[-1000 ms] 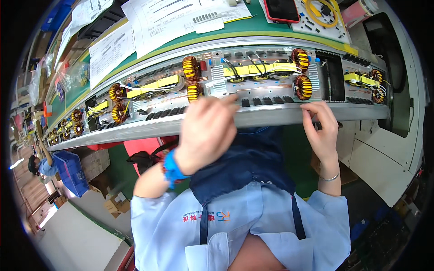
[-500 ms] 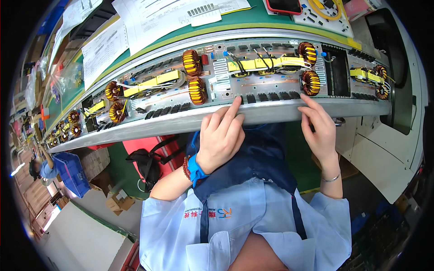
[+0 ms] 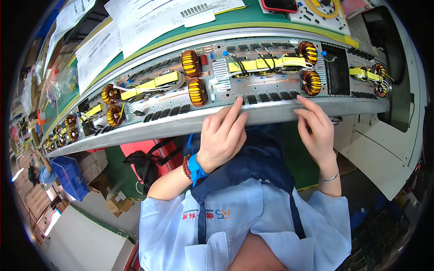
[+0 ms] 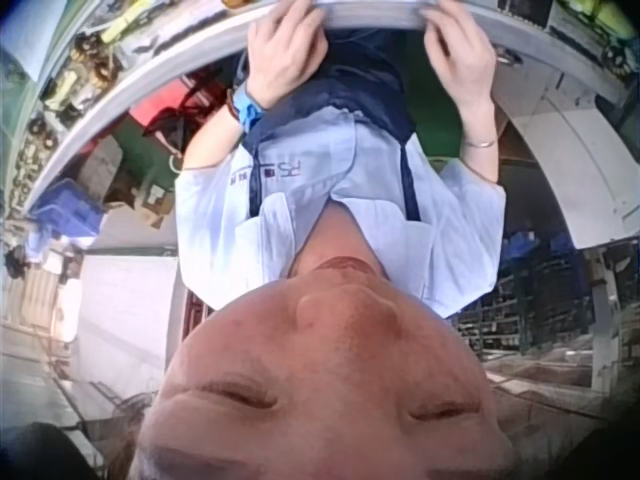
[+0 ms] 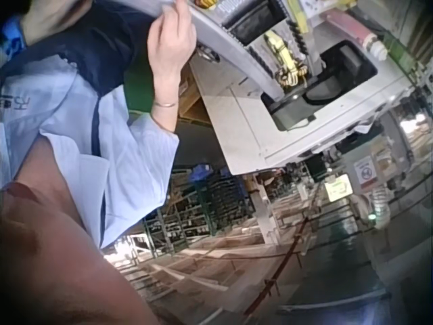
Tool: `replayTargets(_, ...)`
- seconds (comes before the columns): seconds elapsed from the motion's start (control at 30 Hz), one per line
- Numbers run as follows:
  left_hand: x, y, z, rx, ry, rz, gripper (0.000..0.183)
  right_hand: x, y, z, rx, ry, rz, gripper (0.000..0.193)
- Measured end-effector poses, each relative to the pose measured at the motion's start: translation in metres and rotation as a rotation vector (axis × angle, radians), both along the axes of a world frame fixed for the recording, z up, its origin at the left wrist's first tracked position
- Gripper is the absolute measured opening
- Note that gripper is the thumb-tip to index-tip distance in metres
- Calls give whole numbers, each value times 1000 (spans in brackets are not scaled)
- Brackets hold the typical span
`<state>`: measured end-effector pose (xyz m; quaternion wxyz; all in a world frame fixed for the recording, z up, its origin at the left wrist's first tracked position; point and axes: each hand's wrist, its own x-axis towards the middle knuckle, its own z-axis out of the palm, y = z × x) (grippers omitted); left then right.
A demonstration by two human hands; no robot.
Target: The person assembles electronic components on a long metal chassis by hand. They repeatedly pick up small black rectangular parts and insert them into slots along the chassis, which already contains yellow and brown coiled components. The person works methodically along the length of the chassis, handling the parts one at a time.
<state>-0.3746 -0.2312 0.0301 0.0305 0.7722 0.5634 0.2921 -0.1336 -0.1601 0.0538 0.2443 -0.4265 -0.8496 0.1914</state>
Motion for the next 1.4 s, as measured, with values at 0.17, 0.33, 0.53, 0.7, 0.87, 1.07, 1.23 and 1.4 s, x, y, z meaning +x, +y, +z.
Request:
replayTargets(0.17,-1,-1,-3,32,0,-36,35,-1,-1,0,35,13,52,21)
replayTargets(0.33,3,-1,-4,59,24,-18,36,5,8,-1,159,83,19,21)
replayTargets(0.53,6,7,5,103,-10,-73,40,20,62,6,131,182,-366,31)
replayTargets(0.7,2,18,19,173,-46,-108,38,16,91,8,154,127,-290,30)
replayTargets(0.87,-7,28,25,162,-67,-68,36,26,93,9,276,-67,-138,29)
replayTargets(1.07,-14,43,25,106,24,83,33,4,39,45,393,43,-268,36)
replayTargets(1.23,-4,52,21,96,-3,64,31,-63,17,28,101,44,141,34)
replayTargets(1.4,2,56,14,137,18,63,26,-84,28,11,99,-69,82,23)
